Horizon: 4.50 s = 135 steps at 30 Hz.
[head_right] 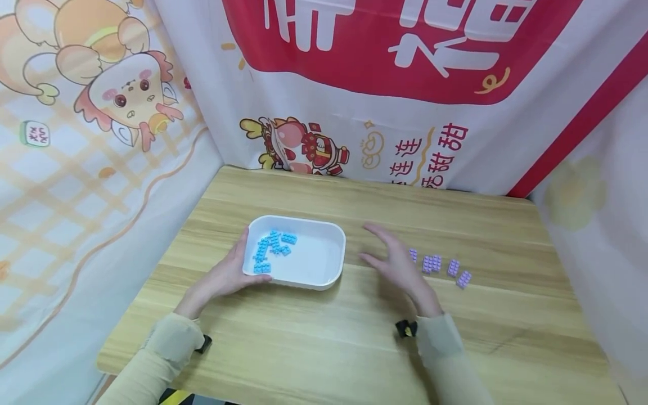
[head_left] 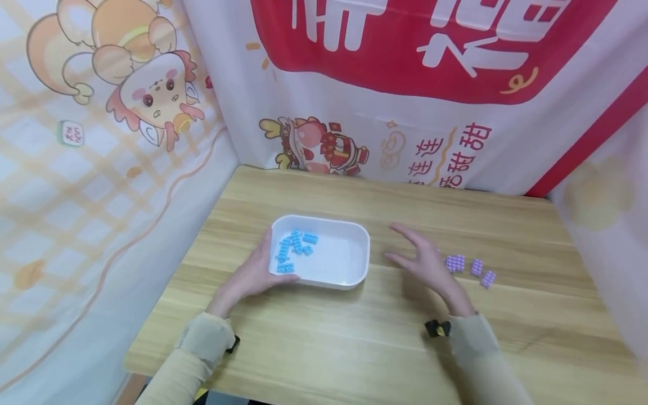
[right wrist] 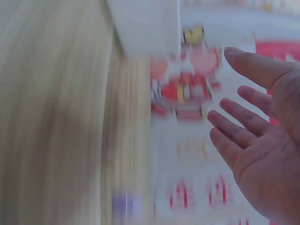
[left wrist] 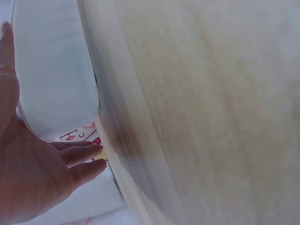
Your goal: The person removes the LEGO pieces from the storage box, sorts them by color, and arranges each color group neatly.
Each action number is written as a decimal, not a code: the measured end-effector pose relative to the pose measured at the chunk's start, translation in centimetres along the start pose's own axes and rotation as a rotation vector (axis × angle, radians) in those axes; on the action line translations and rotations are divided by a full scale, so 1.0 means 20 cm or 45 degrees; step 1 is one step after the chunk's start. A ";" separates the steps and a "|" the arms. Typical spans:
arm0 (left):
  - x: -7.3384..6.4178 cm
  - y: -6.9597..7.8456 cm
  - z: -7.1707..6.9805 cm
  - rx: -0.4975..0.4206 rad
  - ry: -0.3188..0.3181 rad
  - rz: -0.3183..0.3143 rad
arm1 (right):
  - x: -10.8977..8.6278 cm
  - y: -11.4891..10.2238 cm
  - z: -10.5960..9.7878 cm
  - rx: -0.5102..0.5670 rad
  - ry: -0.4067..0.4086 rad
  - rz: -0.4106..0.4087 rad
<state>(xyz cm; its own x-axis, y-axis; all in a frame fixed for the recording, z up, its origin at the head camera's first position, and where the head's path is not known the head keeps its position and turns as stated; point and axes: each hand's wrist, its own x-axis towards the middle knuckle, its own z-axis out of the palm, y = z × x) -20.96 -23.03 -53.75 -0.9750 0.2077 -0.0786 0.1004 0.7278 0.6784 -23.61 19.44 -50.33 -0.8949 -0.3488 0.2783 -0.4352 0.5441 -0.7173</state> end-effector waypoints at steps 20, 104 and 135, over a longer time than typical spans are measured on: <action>0.00 -0.02 0.01 0.027 -0.011 -0.020 | 0.41 -0.20 0.65 -0.019 -0.538 -0.234; 0.01 0.01 -0.01 0.063 -0.013 -0.073 | -0.28 0.29 -0.05 -0.163 -0.114 0.253; 0.00 0.00 0.00 0.071 0.004 -0.065 | -0.18 0.11 -0.01 0.042 -0.076 0.014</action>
<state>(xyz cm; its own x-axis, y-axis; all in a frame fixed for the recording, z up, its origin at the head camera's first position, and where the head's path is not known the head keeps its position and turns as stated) -20.92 -22.97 -53.69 -0.9797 0.1677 -0.1097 0.0616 0.7728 0.6317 -21.32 22.00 -52.76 -0.8916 -0.3885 0.2327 -0.4213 0.5231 -0.7409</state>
